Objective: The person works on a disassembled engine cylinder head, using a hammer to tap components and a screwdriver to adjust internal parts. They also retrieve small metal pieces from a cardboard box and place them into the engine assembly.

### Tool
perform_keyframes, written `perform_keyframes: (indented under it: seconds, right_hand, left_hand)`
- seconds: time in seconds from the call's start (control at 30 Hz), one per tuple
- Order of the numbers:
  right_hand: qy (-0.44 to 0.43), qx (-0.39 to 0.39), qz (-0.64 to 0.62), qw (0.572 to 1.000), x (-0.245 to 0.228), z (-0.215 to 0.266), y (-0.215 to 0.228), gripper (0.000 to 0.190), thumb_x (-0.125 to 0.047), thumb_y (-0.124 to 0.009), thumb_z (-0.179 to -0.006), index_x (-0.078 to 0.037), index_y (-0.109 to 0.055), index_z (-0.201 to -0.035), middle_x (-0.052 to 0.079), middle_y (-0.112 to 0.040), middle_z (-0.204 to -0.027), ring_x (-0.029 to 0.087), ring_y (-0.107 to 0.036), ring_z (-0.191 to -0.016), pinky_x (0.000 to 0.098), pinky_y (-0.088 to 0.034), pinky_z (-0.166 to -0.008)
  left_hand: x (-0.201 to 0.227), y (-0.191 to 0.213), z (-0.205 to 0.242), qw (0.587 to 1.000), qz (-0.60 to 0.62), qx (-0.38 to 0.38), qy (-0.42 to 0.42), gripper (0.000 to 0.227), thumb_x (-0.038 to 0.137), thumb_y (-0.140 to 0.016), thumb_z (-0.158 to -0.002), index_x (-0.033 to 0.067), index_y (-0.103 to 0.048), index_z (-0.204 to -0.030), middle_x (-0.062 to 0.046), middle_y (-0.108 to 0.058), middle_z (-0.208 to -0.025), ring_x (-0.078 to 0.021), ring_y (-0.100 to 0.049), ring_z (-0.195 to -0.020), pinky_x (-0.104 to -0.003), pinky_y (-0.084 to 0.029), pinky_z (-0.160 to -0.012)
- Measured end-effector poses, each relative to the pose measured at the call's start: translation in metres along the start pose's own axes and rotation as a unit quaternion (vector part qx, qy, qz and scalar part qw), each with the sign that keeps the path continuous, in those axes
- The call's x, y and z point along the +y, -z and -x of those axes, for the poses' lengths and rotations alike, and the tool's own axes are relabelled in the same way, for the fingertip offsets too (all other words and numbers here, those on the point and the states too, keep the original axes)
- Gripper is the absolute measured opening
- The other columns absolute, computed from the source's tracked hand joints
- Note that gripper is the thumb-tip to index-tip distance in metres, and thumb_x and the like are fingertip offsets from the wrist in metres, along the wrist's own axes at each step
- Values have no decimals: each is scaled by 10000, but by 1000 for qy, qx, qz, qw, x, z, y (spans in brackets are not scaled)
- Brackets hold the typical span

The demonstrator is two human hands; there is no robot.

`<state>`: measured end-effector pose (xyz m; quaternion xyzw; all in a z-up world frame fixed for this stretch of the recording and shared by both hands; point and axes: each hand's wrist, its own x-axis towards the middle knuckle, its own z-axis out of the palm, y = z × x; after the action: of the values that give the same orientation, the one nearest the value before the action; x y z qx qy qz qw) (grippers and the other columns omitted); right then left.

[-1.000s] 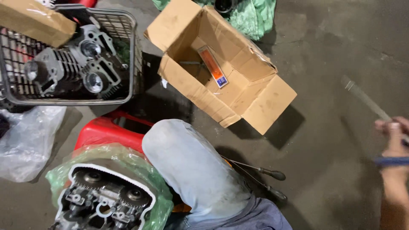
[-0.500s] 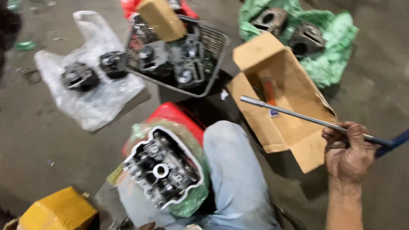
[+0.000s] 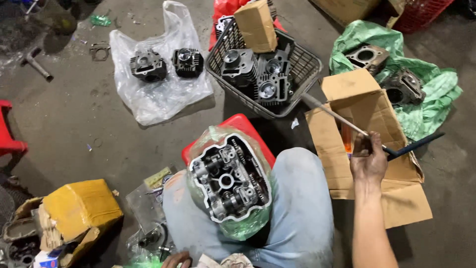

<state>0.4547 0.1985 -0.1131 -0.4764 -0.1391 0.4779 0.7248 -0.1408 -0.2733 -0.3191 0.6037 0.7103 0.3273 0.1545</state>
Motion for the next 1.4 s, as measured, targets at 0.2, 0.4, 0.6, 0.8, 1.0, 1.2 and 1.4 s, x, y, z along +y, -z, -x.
perform_keyframes:
  seconds: [0.2,0.4,0.6,0.8,1.0,1.2,1.4]
  right_hand:
    - [113,-109,171,973,-52,31,-58,56,-79,-662,-1077,-23,-663,-1085,57,-708,-874,166,-749,-747,227,-671,-707]
    - [-9,-127,-54,990,-68,-18,-38,88,-164,-663,-1073,-95,-708,-1040,25,-747,-969,113,-739,-869,206,-641,-858]
    - [130,-150,216,956,-59,7,-74,71,-56,-630,-1107,8,-638,-1078,120,-713,-953,215,-758,-804,278,-686,-740]
    - [239,-289,299,878,-144,82,-156,52,-61,-517,-1221,-26,-515,-1183,152,-654,-1093,227,-713,-877,294,-665,-839]
    - [292,-450,393,747,-172,181,-289,61,113,-548,-1078,54,-560,-1084,191,-692,-967,231,-733,-763,268,-633,-680]
    - [339,-526,459,631,-167,229,-354,40,112,-653,-973,78,-643,-992,145,-735,-809,177,-738,-647,261,-616,-566]
    - [378,-535,464,595,-143,226,-360,53,81,-719,-921,93,-682,-956,143,-726,-760,153,-662,-556,245,-492,-453]
  left_hand:
    - [207,81,-158,994,48,-39,94,208,157,-789,-750,85,-805,-944,-47,-829,-935,-163,-811,-834,-275,-645,-789]
    - [231,90,-199,994,88,-42,55,251,128,-745,-807,86,-766,-1054,-34,-801,-1030,-162,-790,-873,-269,-613,-793]
    - [239,94,-203,990,126,-22,52,254,119,-763,-783,67,-781,-1031,-50,-815,-995,-169,-792,-844,-264,-622,-786]
    - [277,124,-269,991,103,70,40,271,28,-751,-800,58,-750,-1069,-96,-803,-1036,-173,-784,-828,-277,-653,-748]
    - [393,140,-400,961,204,25,-188,530,22,-716,-875,52,-577,-1385,-109,-643,-1411,-246,-720,-1101,-402,-524,-1022]
    - [436,119,-449,929,259,-36,-263,431,22,-741,-889,60,-617,-1300,-91,-694,-1078,-205,-637,-780,-331,-523,-689]
    - [425,103,-455,925,290,5,-245,294,-72,-734,-832,6,-690,-1113,-70,-685,-938,-182,-612,-679,-318,-511,-627]
